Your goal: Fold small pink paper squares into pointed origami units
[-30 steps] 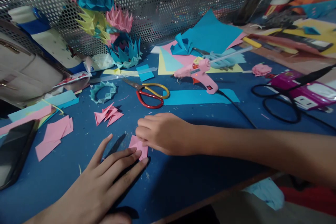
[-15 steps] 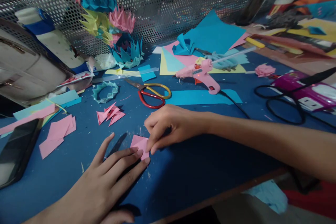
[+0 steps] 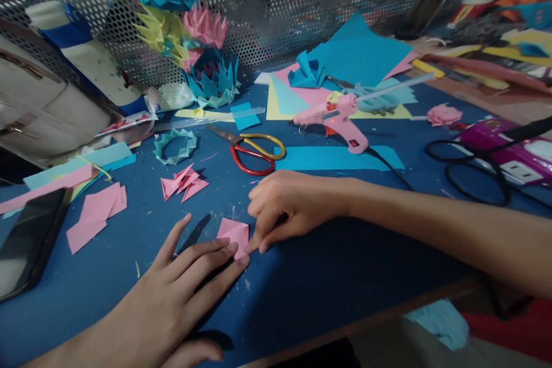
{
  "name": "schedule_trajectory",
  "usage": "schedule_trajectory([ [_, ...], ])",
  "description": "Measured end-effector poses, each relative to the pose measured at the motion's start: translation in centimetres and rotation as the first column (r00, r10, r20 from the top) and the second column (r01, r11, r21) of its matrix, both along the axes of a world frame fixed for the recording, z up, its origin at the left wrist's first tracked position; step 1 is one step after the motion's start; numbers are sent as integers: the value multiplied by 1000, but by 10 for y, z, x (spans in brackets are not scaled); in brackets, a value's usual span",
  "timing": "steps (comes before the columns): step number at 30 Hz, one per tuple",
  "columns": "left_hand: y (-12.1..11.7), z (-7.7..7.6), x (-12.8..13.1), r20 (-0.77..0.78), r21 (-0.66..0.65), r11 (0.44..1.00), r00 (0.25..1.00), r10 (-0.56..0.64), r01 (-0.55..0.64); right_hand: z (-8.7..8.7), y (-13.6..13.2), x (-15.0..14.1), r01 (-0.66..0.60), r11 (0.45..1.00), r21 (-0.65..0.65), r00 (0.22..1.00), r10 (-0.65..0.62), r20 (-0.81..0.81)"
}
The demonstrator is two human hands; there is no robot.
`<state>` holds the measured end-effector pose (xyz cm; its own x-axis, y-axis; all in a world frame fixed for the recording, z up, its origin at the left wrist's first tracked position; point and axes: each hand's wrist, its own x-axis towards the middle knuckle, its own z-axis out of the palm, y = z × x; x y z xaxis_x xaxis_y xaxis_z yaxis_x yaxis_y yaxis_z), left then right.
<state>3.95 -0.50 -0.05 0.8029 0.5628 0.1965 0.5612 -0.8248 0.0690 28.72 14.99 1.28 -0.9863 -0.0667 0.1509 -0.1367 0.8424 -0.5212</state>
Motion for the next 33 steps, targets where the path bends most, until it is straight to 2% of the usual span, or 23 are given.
schedule_trajectory([
  [7, -3, 3, 0, -5, -46, 999, 1000, 19, -19, 5, 8, 3, 55, 988, 141, 998, -50, -42],
  [10, -3, 3, 1, -6, -55, 998, 1000, 26, -26, 4, 4, 3, 78, 965, 250, 992, -50, -116],
  [13, -2, 3, 0, 5, -64, 998, 1000, 30, -30, 2, -5, 1, 93, 908, 407, 974, 1, -226],
  [16, -3, 4, 0, 4, -66, 997, 1000, 29, -29, 2, -15, -2, 82, 833, 547, 964, 72, -254],
  [19, -4, 4, -1, 19, -51, 998, 1000, 21, -20, 4, -22, -5, 52, 776, 629, 969, 114, -221],
  [21, -4, 5, -2, 19, -37, 999, 1000, 12, -12, 4, -24, -8, 50, 760, 648, 973, 109, -204],
  [24, -4, 5, -1, 10, -21, 1000, 1000, 12, -12, 1, -24, -13, 93, 776, 623, 977, 51, -209],
  [33, -3, 4, 0, -4, -20, 1000, 1000, 17, -17, -8, -25, -16, 193, 879, 437, 974, -119, -191],
])
